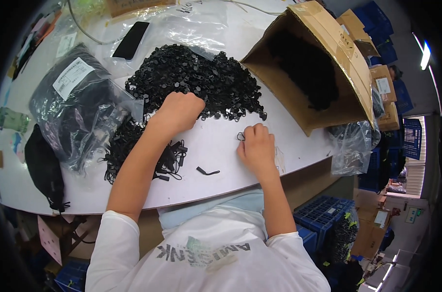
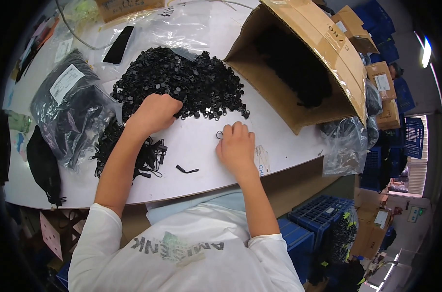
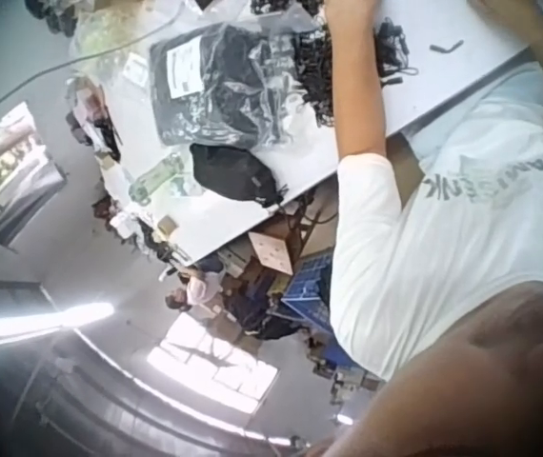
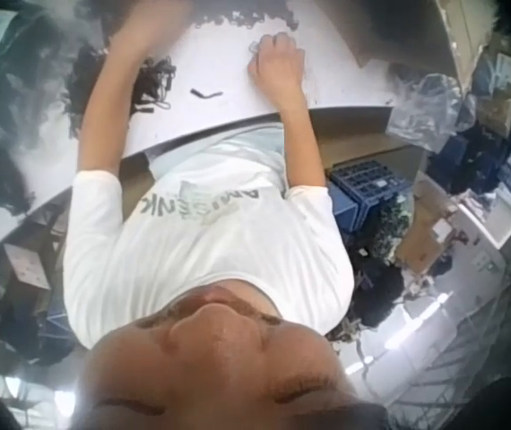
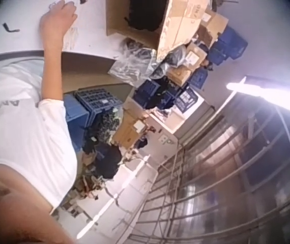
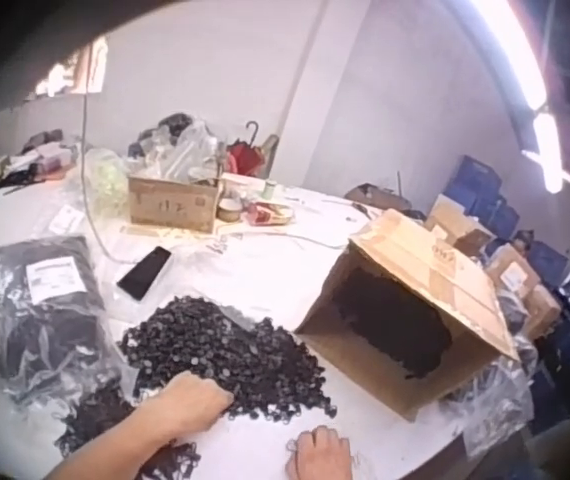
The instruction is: Assembling or sorting small black plastic clips with attached elastic straps on a workbench.
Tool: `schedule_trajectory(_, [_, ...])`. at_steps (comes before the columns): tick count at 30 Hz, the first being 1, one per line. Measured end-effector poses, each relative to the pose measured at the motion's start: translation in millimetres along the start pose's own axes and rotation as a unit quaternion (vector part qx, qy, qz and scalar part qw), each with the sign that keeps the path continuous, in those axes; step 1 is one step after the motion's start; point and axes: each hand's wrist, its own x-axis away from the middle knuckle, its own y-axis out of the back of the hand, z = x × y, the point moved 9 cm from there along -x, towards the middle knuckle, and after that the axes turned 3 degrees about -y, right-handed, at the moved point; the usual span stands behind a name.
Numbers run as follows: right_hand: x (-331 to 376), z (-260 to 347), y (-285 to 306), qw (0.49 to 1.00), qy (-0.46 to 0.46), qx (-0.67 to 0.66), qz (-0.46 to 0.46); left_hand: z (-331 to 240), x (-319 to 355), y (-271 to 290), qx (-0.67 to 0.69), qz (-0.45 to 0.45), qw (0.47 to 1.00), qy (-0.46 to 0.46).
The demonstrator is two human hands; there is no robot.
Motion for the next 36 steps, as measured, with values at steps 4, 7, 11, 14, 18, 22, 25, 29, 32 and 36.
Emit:
schedule_trajectory(4, [2.6,10.2,-13.6,0.999,0.04,-0.001,0.032,-5.1,2.1,3.8,0.028,0.022,0.999,0.012])
schedule_trajectory(7, [1.1,1.0,-2.9,0.963,-0.023,-0.252,0.09,-8.3,3.9,11.7,0.081,0.038,0.996,0.003])
schedule_trajectory(11, [-3.2,11.9,7.2,0.844,-0.054,-0.517,0.131,-12.2,10.9,47.9,0.228,-0.049,0.97,-0.075])
schedule_trajectory(14, [-13.0,23.4,17.6,0.899,-0.002,-0.424,0.109,-16.4,20.2,79.7,0.374,-0.109,0.913,-0.122])
schedule_trajectory(18, [-21.8,36.9,33.5,0.919,0.039,-0.387,0.062,-20.8,24.8,92.9,0.453,-0.161,0.864,-0.15])
schedule_trajectory(22, [-26.8,44.7,44.7,0.932,0.052,-0.357,0.028,-23.0,23.1,86.4,0.457,-0.127,0.869,-0.145])
schedule_trajectory(25, [-29.6,54.0,55.0,0.935,0.077,-0.346,-0.009,-19.7,21.7,76.3,0.498,-0.095,0.854,-0.119])
schedule_trajectory(29, [-32.9,60.0,63.5,0.933,0.074,-0.351,-0.031,-20.4,20.7,75.0,0.524,-0.083,0.839,-0.121])
schedule_trajectory(32, [-29.0,59.5,70.7,0.952,0.114,-0.272,-0.079,-23.0,19.5,76.5,0.509,-0.08,0.847,-0.127])
schedule_trajectory(36, [-24.4,64.3,80.2,0.957,0.16,-0.199,-0.138,-26.3,19.5,77.8,0.427,-0.106,0.884,-0.157])
